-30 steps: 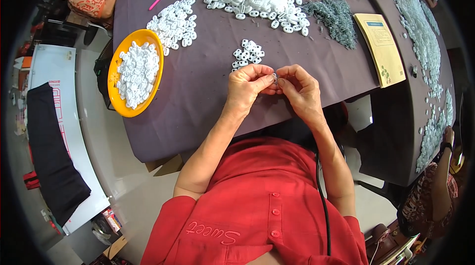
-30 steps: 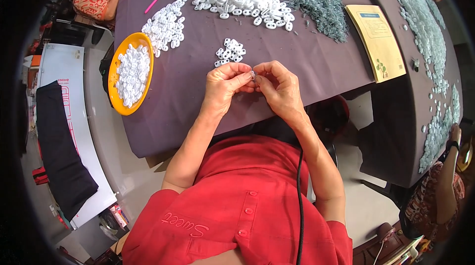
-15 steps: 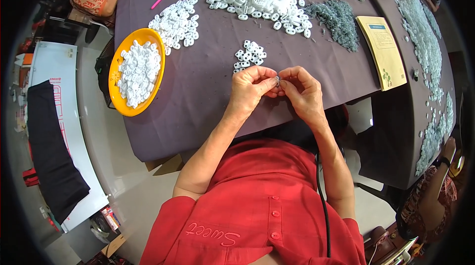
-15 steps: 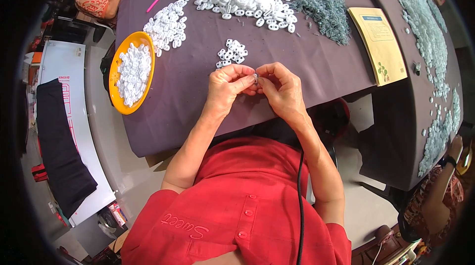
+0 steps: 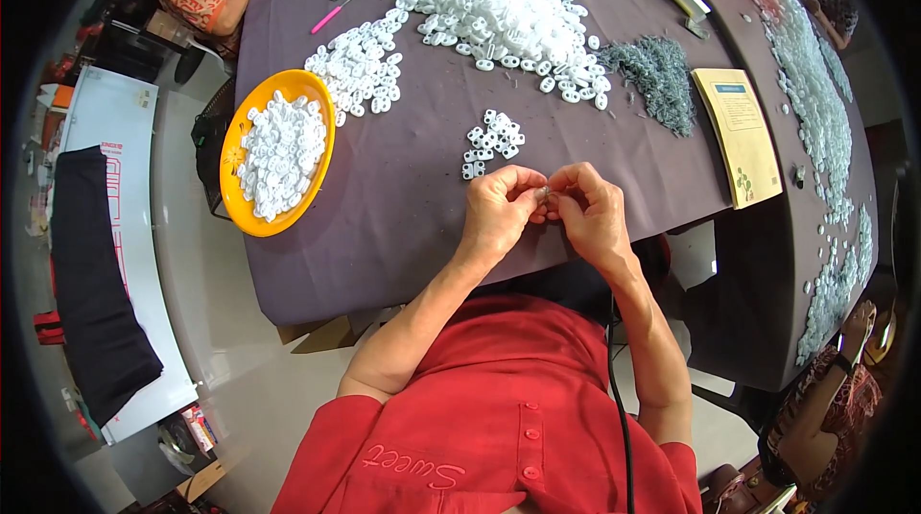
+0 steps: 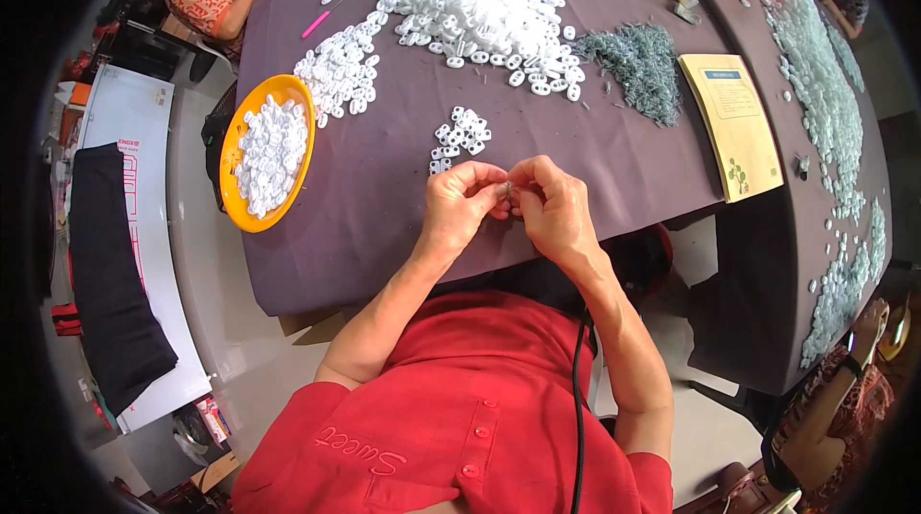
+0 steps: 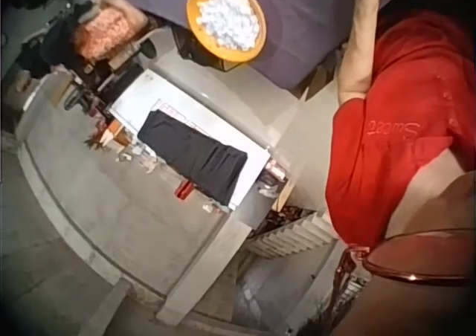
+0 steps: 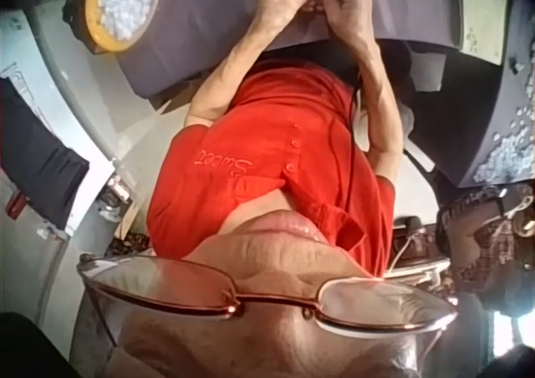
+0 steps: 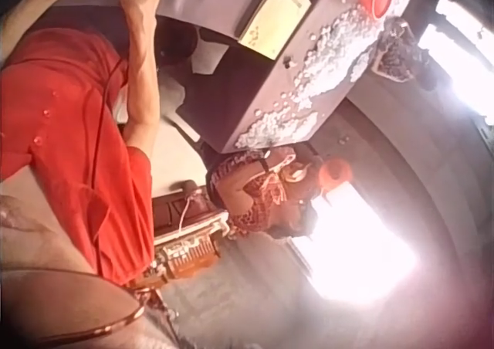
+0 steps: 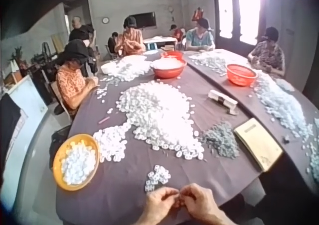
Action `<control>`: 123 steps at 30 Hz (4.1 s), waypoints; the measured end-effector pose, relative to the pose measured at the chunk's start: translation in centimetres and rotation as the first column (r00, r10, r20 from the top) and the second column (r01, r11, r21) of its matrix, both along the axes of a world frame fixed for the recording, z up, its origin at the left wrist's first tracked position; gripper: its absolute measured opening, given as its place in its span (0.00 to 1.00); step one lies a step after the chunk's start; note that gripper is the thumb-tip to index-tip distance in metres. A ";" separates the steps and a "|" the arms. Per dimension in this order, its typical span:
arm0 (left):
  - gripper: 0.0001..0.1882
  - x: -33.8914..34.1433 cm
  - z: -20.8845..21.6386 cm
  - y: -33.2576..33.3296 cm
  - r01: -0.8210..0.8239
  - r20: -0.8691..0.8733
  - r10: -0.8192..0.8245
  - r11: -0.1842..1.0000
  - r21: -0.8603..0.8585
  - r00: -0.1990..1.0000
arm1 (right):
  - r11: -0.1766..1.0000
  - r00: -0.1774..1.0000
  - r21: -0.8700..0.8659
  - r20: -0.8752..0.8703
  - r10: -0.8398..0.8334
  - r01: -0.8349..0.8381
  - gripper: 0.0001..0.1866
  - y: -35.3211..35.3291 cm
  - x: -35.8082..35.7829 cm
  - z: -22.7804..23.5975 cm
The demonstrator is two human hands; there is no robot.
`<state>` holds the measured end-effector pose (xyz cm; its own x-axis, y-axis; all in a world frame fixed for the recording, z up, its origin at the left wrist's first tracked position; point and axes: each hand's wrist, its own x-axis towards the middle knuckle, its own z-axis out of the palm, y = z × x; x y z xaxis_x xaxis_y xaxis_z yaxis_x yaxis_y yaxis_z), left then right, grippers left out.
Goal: The person repeatedly picks up small plastic components from the table and assembles them together by hand.
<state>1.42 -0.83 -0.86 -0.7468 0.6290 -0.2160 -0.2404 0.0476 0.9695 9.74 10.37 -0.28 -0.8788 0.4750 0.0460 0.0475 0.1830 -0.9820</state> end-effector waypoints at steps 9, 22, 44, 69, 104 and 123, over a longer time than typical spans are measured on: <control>0.06 -0.3 -0.3 0.1 -0.017 0.075 0.013 0.999 0.049 0.997 | 0.990 0.997 -0.121 0.006 -0.077 0.078 0.06 0.1 0.1 -1.1; 0.04 0.1 -0.7 0.2 -0.021 -0.018 0.021 1.000 0.004 1.000 | 0.997 0.998 -0.057 0.012 -0.060 0.060 0.06 -0.3 0.2 -0.6; 0.05 -0.1 0.0 -0.2 -0.023 0.035 0.023 1.000 0.009 0.999 | 0.996 0.994 -0.077 0.095 -0.047 0.054 0.06 0.1 0.7 0.0; 0.07 0.2 -0.6 -0.4 -0.060 0.047 0.058 0.997 0.047 0.997 | 1.000 0.983 -0.009 0.184 0.025 -0.024 0.06 0.9 -0.1 1.0; 0.05 -1.0 -0.1 -0.3 -0.092 0.261 0.054 0.987 0.133 0.964 | 0.950 0.995 -0.297 0.023 -0.092 0.095 0.09 4.3 -0.2 0.5; 0.05 -0.5 -0.1 1.2 -0.109 0.399 -0.032 0.939 0.326 0.916 | 0.935 1.000 -0.353 0.017 -0.017 0.022 0.10 1.9 0.6 -0.1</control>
